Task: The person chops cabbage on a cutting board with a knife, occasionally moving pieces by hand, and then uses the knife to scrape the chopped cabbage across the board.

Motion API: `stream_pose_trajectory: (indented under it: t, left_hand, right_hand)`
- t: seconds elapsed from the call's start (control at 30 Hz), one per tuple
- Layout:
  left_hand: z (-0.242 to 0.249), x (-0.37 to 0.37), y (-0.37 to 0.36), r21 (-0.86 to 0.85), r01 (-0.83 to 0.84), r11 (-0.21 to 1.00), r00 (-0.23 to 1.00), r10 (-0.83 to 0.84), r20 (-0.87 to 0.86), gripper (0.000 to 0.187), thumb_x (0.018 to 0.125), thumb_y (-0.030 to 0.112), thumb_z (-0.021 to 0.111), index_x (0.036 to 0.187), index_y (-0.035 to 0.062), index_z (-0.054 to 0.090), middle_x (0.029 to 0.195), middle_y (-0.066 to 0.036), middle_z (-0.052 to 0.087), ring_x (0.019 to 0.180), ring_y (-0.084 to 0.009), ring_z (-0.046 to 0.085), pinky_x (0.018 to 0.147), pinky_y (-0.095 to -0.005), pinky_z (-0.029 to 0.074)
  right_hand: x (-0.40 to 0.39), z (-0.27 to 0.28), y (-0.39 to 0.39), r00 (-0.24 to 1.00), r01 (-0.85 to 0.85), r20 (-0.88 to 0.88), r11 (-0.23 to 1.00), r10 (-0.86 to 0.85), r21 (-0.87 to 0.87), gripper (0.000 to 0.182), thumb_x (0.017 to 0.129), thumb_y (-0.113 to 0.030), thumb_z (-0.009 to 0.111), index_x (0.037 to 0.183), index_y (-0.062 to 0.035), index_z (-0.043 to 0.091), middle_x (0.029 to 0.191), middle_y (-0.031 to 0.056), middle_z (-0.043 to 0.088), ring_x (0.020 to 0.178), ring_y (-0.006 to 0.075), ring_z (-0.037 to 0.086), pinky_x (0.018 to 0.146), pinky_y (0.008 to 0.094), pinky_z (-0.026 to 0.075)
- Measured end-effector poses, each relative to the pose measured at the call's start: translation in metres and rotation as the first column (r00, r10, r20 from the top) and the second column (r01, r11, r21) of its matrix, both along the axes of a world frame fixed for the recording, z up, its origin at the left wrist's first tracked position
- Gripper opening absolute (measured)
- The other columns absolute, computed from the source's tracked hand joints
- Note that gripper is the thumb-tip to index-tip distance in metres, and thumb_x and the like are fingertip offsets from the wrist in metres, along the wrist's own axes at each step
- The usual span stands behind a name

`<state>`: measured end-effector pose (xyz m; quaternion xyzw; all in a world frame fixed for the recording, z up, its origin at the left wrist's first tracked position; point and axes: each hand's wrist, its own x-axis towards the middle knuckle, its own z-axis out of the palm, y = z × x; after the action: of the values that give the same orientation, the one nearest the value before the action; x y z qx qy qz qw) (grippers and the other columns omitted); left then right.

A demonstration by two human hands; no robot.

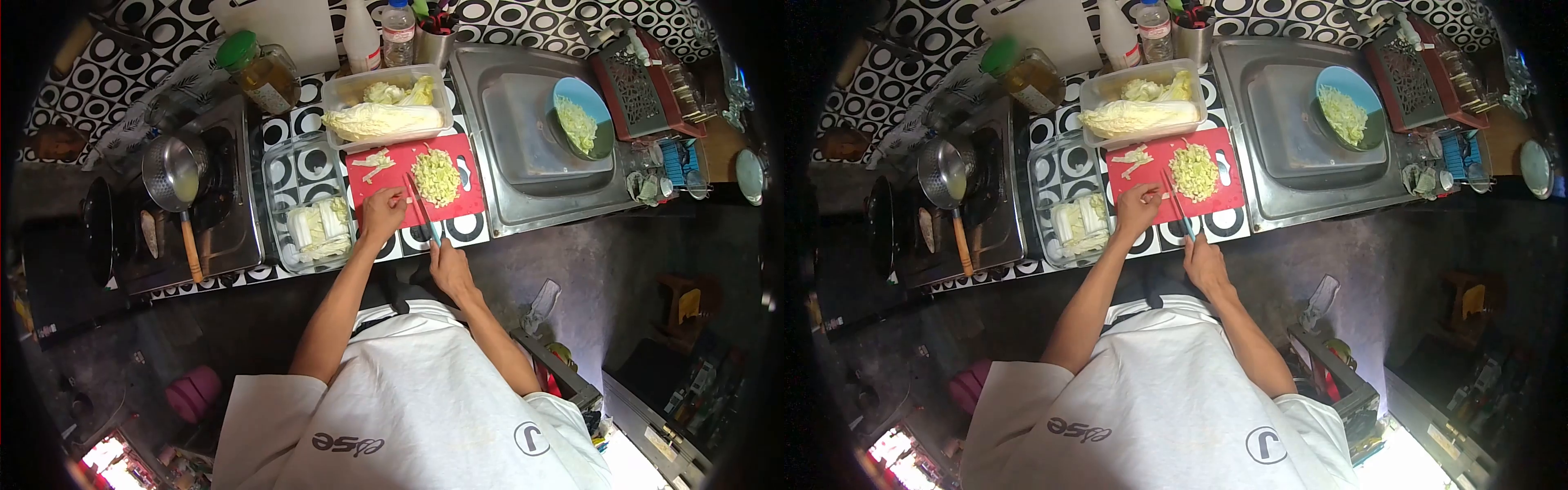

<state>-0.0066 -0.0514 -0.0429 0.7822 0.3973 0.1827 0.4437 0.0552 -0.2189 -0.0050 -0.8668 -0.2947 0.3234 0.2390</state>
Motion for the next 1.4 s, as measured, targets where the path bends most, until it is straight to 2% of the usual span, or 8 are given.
stream_pose_trajectory:
  t: [0.43, 0.53, 0.6, 0.63, 0.7, 0.8, 1.0, 1.4]
  left_hand:
    - [-0.021, -0.014, 0.000, -0.581, -0.158, 0.798, 0.937, 0.307, 0.167, 0.023, 0.080, 0.003, 0.056, 0.102, -0.0021, 0.063, 0.087, -0.007, 0.066, 0.069, -0.0097, 0.060, 0.061, -0.0227, 0.048]
    - [-0.021, -0.016, 0.004, -0.396, -0.206, 0.895, 0.962, 0.260, 0.088, 0.020, 0.079, 0.001, 0.055, 0.097, -0.0017, 0.064, 0.089, -0.008, 0.065, 0.068, -0.0101, 0.059, 0.059, -0.0220, 0.047]
    - [-0.018, -0.019, 0.004, 0.045, -0.163, 0.986, 0.974, 0.154, 0.166, 0.017, 0.073, 0.002, 0.061, 0.089, 0.0009, 0.067, 0.084, -0.011, 0.064, 0.063, -0.0198, 0.060, 0.058, -0.0298, 0.048]
    - [-0.018, -0.020, 0.005, 0.045, -0.164, 0.985, 0.974, 0.155, 0.165, 0.017, 0.073, 0.002, 0.061, 0.089, 0.0009, 0.067, 0.084, -0.011, 0.064, 0.063, -0.0198, 0.060, 0.058, -0.0298, 0.048]
    - [-0.020, -0.023, 0.007, 0.462, 0.022, 0.887, 0.996, -0.060, 0.067, 0.014, 0.071, 0.002, 0.063, 0.084, 0.0008, 0.067, 0.077, -0.013, 0.060, 0.067, -0.0294, 0.059, 0.062, -0.0357, 0.048]
    - [-0.024, -0.024, 0.003, 0.222, 0.047, 0.974, 0.999, -0.045, -0.015, 0.011, 0.071, 0.003, 0.065, 0.082, 0.0003, 0.067, 0.075, -0.015, 0.059, 0.070, -0.0334, 0.059, 0.066, -0.0395, 0.048]
    - [-0.024, -0.023, 0.003, 0.120, 0.035, 0.992, 0.999, -0.034, -0.010, 0.010, 0.071, 0.002, 0.065, 0.080, -0.0002, 0.068, 0.078, -0.017, 0.060, 0.071, -0.0325, 0.060, 0.065, -0.0381, 0.048]
    - [-0.023, -0.019, 0.001, 0.104, -0.056, 0.993, 0.998, 0.053, 0.033, 0.008, 0.069, 0.002, 0.064, 0.077, 0.0008, 0.066, 0.071, -0.013, 0.056, 0.064, -0.0271, 0.059, 0.061, -0.0339, 0.049]
  right_hand:
    - [-0.015, 0.002, 0.004, 0.997, -0.076, -0.045, 0.986, 0.070, -0.151, 0.040, 0.095, -0.032, 0.038, 0.092, 0.0058, 0.051, 0.078, 0.0338, 0.059, 0.080, 0.0501, 0.058, 0.073, 0.0555, 0.045]
    - [-0.014, 0.006, 0.007, 0.996, -0.084, -0.027, 0.982, 0.080, -0.170, 0.040, 0.095, -0.032, 0.037, 0.091, 0.0055, 0.050, 0.078, 0.0331, 0.059, 0.079, 0.0498, 0.058, 0.072, 0.0555, 0.045]
    - [-0.015, 0.005, 0.007, 0.996, -0.088, -0.022, 0.981, 0.086, -0.172, 0.040, 0.095, -0.032, 0.037, 0.091, 0.0054, 0.050, 0.078, 0.0328, 0.059, 0.079, 0.0496, 0.058, 0.072, 0.0555, 0.046]
    - [-0.015, 0.003, 0.006, 0.996, -0.087, -0.009, 0.979, 0.087, -0.183, 0.040, 0.095, -0.032, 0.037, 0.091, 0.0051, 0.049, 0.078, 0.0325, 0.060, 0.079, 0.0494, 0.058, 0.071, 0.0552, 0.046]
    - [-0.015, 0.002, 0.006, 0.996, -0.088, 0.004, 0.977, 0.090, -0.193, 0.039, 0.095, -0.032, 0.037, 0.091, 0.0049, 0.049, 0.078, 0.0321, 0.060, 0.079, 0.0491, 0.059, 0.071, 0.0550, 0.046]
    - [-0.016, 0.002, 0.005, 0.997, -0.056, 0.042, 0.984, 0.064, -0.169, 0.035, 0.094, -0.028, 0.039, 0.088, 0.0051, 0.047, 0.074, 0.0327, 0.058, 0.075, 0.0507, 0.057, 0.068, 0.0565, 0.045]
    - [-0.012, -0.015, 0.004, 0.995, -0.047, 0.075, 0.984, 0.060, -0.171, 0.033, 0.094, -0.027, 0.040, 0.087, 0.0044, 0.046, 0.073, 0.0319, 0.059, 0.074, 0.0500, 0.058, 0.067, 0.0556, 0.045]
    - [-0.003, 0.001, 0.002, 0.997, -0.068, 0.011, 0.982, 0.071, -0.173, 0.037, 0.094, -0.030, 0.038, 0.092, 0.0058, 0.048, 0.077, 0.0321, 0.059, 0.077, 0.0495, 0.058, 0.070, 0.0555, 0.045]
